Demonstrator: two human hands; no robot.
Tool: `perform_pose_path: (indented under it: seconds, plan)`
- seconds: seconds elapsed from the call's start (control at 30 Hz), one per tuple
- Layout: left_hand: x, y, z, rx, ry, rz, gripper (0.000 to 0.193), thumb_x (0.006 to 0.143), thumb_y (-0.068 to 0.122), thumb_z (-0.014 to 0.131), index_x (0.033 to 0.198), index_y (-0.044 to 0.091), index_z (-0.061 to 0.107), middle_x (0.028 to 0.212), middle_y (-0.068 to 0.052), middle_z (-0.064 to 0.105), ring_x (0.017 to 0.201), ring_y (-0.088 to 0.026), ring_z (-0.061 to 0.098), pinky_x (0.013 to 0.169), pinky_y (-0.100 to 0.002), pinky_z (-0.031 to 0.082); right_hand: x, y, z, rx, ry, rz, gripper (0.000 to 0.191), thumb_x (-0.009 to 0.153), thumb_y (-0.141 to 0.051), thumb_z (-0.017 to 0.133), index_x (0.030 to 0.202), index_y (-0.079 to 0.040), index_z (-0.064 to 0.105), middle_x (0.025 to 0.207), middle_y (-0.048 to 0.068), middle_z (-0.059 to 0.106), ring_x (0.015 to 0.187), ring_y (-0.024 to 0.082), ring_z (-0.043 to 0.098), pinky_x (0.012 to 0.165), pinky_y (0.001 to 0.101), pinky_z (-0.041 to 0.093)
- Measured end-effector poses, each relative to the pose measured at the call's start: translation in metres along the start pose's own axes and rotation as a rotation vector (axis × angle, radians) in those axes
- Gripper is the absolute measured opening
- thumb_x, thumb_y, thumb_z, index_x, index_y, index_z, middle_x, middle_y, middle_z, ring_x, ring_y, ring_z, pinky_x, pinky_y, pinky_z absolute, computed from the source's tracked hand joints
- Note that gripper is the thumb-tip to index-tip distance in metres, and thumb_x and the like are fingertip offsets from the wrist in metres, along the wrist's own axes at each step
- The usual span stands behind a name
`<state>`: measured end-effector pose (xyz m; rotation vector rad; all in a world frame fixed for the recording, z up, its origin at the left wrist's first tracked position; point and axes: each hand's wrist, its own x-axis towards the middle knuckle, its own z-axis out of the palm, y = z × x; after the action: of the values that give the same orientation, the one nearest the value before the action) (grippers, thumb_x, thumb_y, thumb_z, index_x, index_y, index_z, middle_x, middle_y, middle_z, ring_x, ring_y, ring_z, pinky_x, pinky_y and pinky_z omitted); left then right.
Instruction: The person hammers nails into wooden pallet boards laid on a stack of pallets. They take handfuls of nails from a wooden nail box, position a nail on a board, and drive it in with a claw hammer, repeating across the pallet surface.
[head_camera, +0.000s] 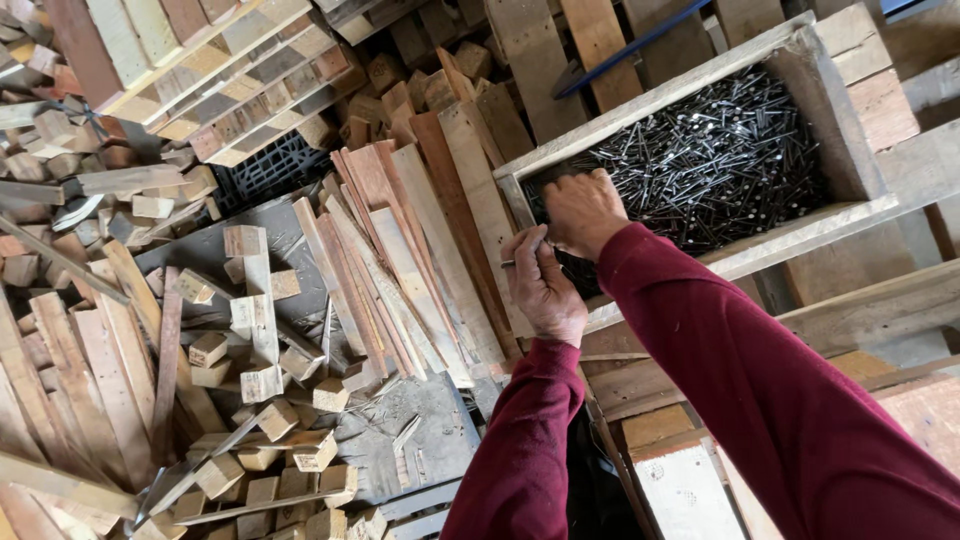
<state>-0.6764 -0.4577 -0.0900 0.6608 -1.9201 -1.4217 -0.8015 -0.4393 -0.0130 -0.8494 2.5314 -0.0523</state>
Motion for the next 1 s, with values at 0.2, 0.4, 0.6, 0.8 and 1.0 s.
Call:
perform_pose_path:
  seconds: [0.2,0.4,0.6,0.8,1.0]
  plan:
    - [0.0,-0.003,0.004,0.007,0.004,0.058,0.019,0.105,0.0,0.054,0.119,0.003,0.066,0.116,-0.012,0.064,0.106,-0.027,0.064,0.093,-0.037,0.054,-0.012,0.007,0.007,-0.104,-0.218,-0.144,0.023,0.091,-0.033,0.071,0.095,-0.01,0.074,0.098,0.011,0.071,0.092,0.03,0.07,0.089,0.0474,0.05]
    - [0.003,0.003,0.001,0.029,0.007,0.087,0.014,0.106,0.004,0.057,0.118,0.004,0.066,0.115,-0.013,0.065,0.107,-0.028,0.064,0.094,-0.039,0.054,-0.068,0.053,0.02,0.449,0.254,-0.138,0.022,0.098,-0.021,0.066,0.108,0.0,0.068,0.097,0.015,0.069,0.078,0.03,0.069,0.067,0.0374,0.055]
    - [0.015,0.021,0.016,-0.027,-0.244,0.119,0.017,0.105,0.014,0.062,0.118,0.003,0.066,0.111,-0.012,0.068,0.1,-0.025,0.068,0.088,-0.037,0.056,-0.115,0.086,0.031,0.945,0.35,0.118,0.016,0.099,-0.015,0.066,0.107,-0.002,0.07,0.082,0.01,0.066,0.074,0.017,0.063,0.066,0.032,0.051]
    - [0.028,0.034,0.078,-0.424,-0.707,-0.325,0.053,0.103,0.052,0.061,0.117,0.001,0.069,0.102,-0.011,0.067,0.091,-0.02,0.063,0.08,-0.036,0.056,-0.114,0.096,0.032,1.291,0.289,0.246,0.021,0.098,-0.019,0.062,0.108,-0.002,0.069,0.081,0.002,0.067,0.069,0.012,0.06,0.062,0.0292,0.051]
    - [0.02,0.037,0.091,-0.941,-0.541,-0.84,0.062,0.094,0.065,0.057,0.109,0.005,0.067,0.101,-0.009,0.071,0.094,-0.021,0.068,0.085,-0.037,0.057,-0.115,0.1,0.024,1.296,0.189,0.339,0.023,0.1,-0.017,0.063,0.113,-0.002,0.073,0.085,0.008,0.066,0.072,0.015,0.058,0.063,0.0333,0.047]
